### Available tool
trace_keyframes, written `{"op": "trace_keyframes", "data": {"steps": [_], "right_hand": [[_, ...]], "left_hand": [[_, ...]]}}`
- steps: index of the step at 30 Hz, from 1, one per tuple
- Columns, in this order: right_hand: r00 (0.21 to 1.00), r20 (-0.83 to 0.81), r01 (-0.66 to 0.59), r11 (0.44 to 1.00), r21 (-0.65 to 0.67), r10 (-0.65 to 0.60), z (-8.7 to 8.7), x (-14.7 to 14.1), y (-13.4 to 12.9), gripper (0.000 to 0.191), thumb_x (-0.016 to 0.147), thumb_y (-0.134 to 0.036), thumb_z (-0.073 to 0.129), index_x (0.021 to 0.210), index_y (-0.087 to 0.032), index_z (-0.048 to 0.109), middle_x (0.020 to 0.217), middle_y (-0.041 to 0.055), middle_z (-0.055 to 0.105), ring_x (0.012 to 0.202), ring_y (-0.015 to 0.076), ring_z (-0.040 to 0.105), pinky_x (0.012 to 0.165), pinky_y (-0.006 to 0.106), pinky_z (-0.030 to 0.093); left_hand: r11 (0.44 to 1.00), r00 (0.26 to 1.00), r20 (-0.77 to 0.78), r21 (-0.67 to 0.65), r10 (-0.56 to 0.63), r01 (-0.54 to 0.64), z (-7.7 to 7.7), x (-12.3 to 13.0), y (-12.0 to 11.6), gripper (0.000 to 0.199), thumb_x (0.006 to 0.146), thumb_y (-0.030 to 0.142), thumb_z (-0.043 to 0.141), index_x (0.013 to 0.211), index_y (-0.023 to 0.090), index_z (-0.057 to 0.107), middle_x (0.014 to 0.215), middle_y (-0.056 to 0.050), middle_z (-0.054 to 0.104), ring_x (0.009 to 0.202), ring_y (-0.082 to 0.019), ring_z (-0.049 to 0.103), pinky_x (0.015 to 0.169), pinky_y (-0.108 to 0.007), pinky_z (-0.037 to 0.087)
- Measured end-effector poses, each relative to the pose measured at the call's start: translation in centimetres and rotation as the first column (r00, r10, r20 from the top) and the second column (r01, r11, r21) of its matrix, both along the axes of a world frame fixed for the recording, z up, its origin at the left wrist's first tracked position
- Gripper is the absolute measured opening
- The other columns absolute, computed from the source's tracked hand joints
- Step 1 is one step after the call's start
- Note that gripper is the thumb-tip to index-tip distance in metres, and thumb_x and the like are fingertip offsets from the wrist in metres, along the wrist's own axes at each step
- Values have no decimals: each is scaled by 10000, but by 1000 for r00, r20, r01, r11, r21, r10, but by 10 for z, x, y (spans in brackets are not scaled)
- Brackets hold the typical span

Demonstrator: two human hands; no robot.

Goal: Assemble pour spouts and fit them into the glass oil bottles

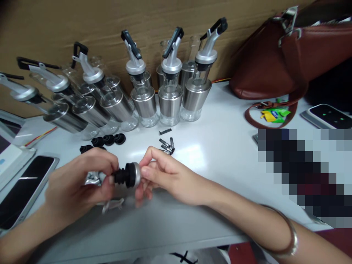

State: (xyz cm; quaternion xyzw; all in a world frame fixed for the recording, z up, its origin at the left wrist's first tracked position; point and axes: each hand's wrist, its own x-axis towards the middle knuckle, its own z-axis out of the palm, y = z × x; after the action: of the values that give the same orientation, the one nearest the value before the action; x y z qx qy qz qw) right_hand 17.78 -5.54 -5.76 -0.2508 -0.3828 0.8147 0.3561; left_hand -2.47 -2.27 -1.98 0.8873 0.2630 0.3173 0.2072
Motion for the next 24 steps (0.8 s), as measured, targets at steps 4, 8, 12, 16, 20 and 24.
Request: {"op": "trace_keyframes", "data": {"steps": [4, 8, 12, 16, 20, 24], "right_hand": [[998, -57, 22, 999, -44, -25, -7, -2, 1, 285, 892, -437, 622, 928, -184, 496, 850, -14, 571, 733, 93, 573, 669, 247, 410], [979, 184, 62, 986, 152, -90, -3, 1, 5, 269, 916, -450, 566, 948, -184, 550, 917, 6, 516, 848, 125, 498, 780, 272, 381], [924, 342, 69, 954, 290, -171, 0, 3, 7, 231, 937, -421, 513, 952, -193, 543, 954, 22, 511, 885, 150, 480, 814, 284, 359], [902, 376, 97, 948, 304, -213, 1, 0, 6, 183, 943, -369, 487, 932, -192, 534, 872, 10, 512, 794, 144, 465, 738, 268, 357], [901, 381, 103, 956, 273, -206, 3, -1, 5, 154, 940, -318, 478, 927, -177, 537, 828, 8, 512, 762, 139, 463, 711, 262, 354], [916, 347, 117, 960, 254, -203, 3, -2, 5, 130, 936, -287, 482, 916, -172, 540, 839, 7, 530, 767, 125, 480, 709, 251, 363]], "left_hand": [[862, 985, 140, -507, 101, -16, -5, 5, 1, 133, 837, 116, 529, 912, 218, 489, 823, 9, 570, 652, -85, 589, 595, -173, 510], [514, 982, 178, -849, 62, 122, -5, 2, 1, 146, 896, 215, 528, 1040, 235, 529, 841, 2, 605, 684, -95, 620, 629, -186, 532], [385, 983, 180, -910, 31, 155, -5, -2, 0, 186, 881, 264, 580, 1062, 256, 538, 804, 8, 604, 693, -112, 596, 591, -183, 484], [361, 984, 168, -923, 60, 135, -5, -3, 0, 210, 878, 301, 601, 1074, 252, 542, 926, -20, 594, 767, -125, 562, 629, -195, 459], [373, 983, 176, -917, 57, 143, -3, -2, 0, 191, 883, 271, 590, 1067, 238, 551, 992, -32, 571, 872, -143, 553, 727, -213, 453], [382, 984, 173, -912, 28, 150, -2, -1, 1, 207, 859, 212, 591, 1060, 244, 551, 1009, -19, 549, 887, -142, 544, 765, -225, 448]]}}
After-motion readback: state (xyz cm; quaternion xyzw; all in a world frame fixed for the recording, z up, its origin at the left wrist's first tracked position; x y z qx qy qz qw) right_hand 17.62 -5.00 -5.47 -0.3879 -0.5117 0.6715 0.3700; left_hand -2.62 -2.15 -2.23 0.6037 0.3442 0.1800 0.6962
